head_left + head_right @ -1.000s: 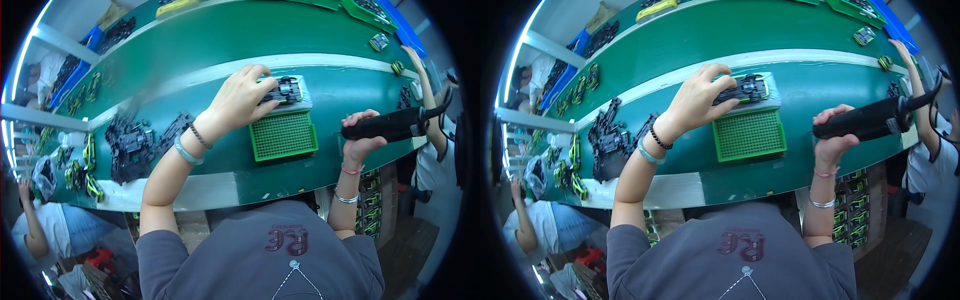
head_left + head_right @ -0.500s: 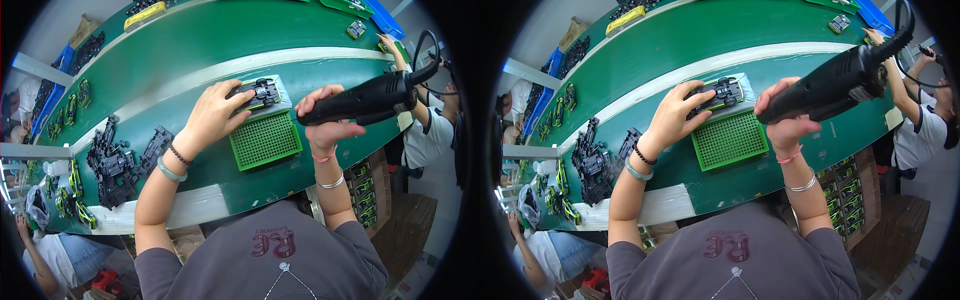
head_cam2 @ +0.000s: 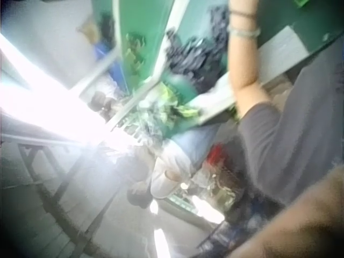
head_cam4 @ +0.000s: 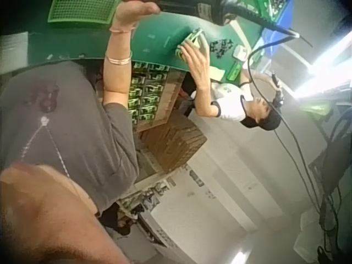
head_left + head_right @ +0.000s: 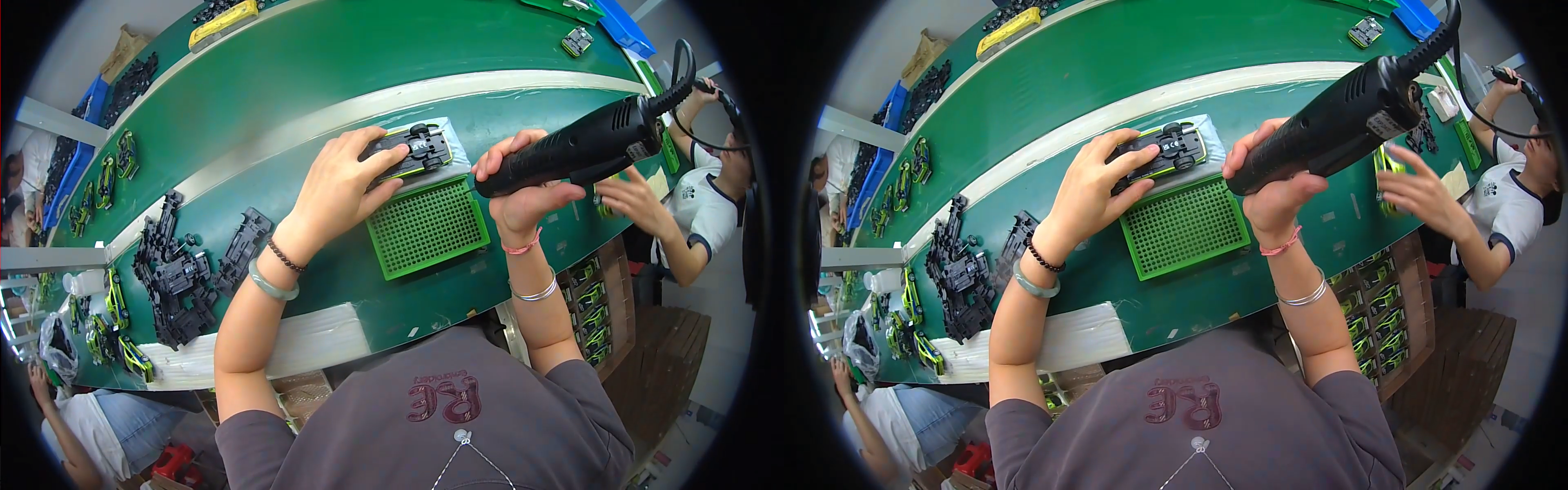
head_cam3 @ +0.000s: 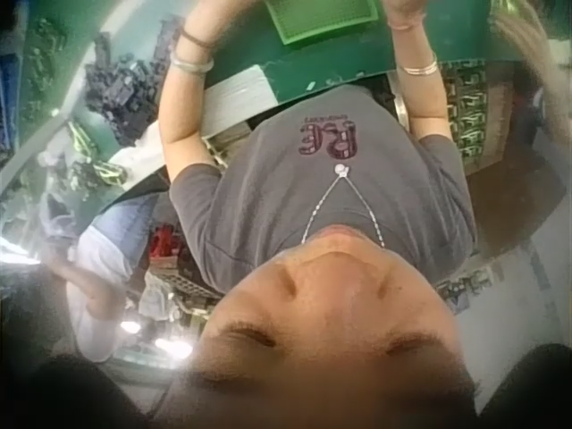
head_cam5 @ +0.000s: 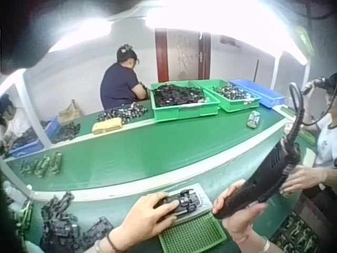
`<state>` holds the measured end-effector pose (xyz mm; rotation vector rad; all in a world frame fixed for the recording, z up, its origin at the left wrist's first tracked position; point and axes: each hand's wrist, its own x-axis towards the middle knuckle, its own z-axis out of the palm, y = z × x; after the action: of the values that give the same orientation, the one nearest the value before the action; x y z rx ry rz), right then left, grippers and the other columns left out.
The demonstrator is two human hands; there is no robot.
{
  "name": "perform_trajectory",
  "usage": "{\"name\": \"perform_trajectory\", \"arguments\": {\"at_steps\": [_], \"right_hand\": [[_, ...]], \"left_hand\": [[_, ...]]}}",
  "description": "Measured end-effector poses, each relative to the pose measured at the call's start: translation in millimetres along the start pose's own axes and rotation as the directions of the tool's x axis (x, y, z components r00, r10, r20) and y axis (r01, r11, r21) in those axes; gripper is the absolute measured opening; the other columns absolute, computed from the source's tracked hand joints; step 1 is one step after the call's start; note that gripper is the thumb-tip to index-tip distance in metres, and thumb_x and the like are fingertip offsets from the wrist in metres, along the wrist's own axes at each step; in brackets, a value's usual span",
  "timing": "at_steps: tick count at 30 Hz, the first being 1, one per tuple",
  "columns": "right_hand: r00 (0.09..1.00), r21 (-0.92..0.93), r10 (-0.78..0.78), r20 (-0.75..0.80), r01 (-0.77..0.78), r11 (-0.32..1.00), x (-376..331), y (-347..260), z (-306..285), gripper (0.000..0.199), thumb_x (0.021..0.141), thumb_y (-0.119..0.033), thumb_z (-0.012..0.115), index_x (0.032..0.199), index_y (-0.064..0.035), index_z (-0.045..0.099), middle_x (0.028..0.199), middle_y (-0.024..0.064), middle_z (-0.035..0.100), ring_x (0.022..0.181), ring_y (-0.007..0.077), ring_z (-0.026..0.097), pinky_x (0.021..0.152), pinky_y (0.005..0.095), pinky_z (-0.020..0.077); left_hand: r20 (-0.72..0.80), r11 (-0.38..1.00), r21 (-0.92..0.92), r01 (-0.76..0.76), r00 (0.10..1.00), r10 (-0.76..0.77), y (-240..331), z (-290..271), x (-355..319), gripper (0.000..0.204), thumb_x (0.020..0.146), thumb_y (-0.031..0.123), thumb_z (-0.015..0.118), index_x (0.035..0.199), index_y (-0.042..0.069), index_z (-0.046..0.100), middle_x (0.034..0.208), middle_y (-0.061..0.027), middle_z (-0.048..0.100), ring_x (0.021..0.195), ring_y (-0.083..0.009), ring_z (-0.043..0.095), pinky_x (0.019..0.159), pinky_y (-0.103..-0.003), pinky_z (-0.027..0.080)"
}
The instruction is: The person assembles toy cars on a conveyor line by fastening screws into the chassis using an electric screwdriver and placing the completed toy cars into a packaging box.
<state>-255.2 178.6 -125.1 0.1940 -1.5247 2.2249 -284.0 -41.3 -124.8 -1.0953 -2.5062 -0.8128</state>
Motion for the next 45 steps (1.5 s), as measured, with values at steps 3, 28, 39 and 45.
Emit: {"name": "perform_trajectory", "arguments": {"at_steps": [3, 28, 39, 45], "right_hand": [[0.999, -0.026, -0.015, 0.031, 0.016, 1.0, -0.3, -0.1, 0.2, 0.092, 0.057, -0.091, 0.031, 0.089, -0.005, 0.042, 0.059, 0.0095, 0.051, 0.05, 0.0181, 0.051, 0.05, 0.0304, 0.0451], [0.969, 0.018, -0.181, 0.167, 0.18, 0.983, 54.6, -14.1, 49.0, 0.09, 0.063, -0.088, 0.031, 0.085, -0.0026, 0.047, 0.058, 0.0056, 0.047, 0.051, 0.0175, 0.054, 0.046, 0.0262, 0.0432], [0.983, -0.076, -0.11, 0.145, 0.122, 0.99, 55.4, 1.9, 45.6, 0.09, 0.061, -0.09, 0.028, 0.088, -0.0057, 0.045, 0.058, 0.0092, 0.051, 0.049, 0.0196, 0.052, 0.048, 0.0301, 0.0456], [0.976, -0.064, -0.125, 0.177, 0.138, 0.988, 57.2, 11.0, 44.3, 0.086, 0.066, -0.085, 0.035, 0.082, -0.0017, 0.046, 0.057, 0.0067, 0.048, 0.049, 0.0169, 0.052, 0.046, 0.0268, 0.0437]], "left_hand": [[0.003, 1.0, -0.001, -0.001, 1.0, 0.001, -0.5, 1.2, 0.3, 0.037, 0.074, 0.018, 0.07, 0.11, 0.014, 0.061, 0.114, -0.0154, 0.054, 0.1, -0.0327, 0.053, 0.085, -0.04, 0.045], [-0.006, 1.0, -0.011, -0.013, 1.0, 0.013, -1.5, 0.8, -2.3, 0.038, 0.075, 0.019, 0.069, 0.111, 0.014, 0.06, 0.114, -0.0167, 0.054, 0.102, -0.0333, 0.053, 0.086, -0.04, 0.044], [-0.007, 1.0, -0.007, -0.016, 1.0, 0.015, -1.6, -0.1, -2.7, 0.039, 0.075, 0.019, 0.069, 0.112, 0.014, 0.058, 0.113, -0.0158, 0.053, 0.1, -0.0329, 0.053, 0.085, -0.04, 0.044], [-0.01, 1.0, -0.016, -0.016, 1.0, 0.015, -0.8, 0.7, -1.2, 0.039, 0.075, 0.018, 0.069, 0.112, 0.014, 0.059, 0.113, -0.0159, 0.053, 0.101, -0.0333, 0.053, 0.086, -0.04, 0.044]]}}
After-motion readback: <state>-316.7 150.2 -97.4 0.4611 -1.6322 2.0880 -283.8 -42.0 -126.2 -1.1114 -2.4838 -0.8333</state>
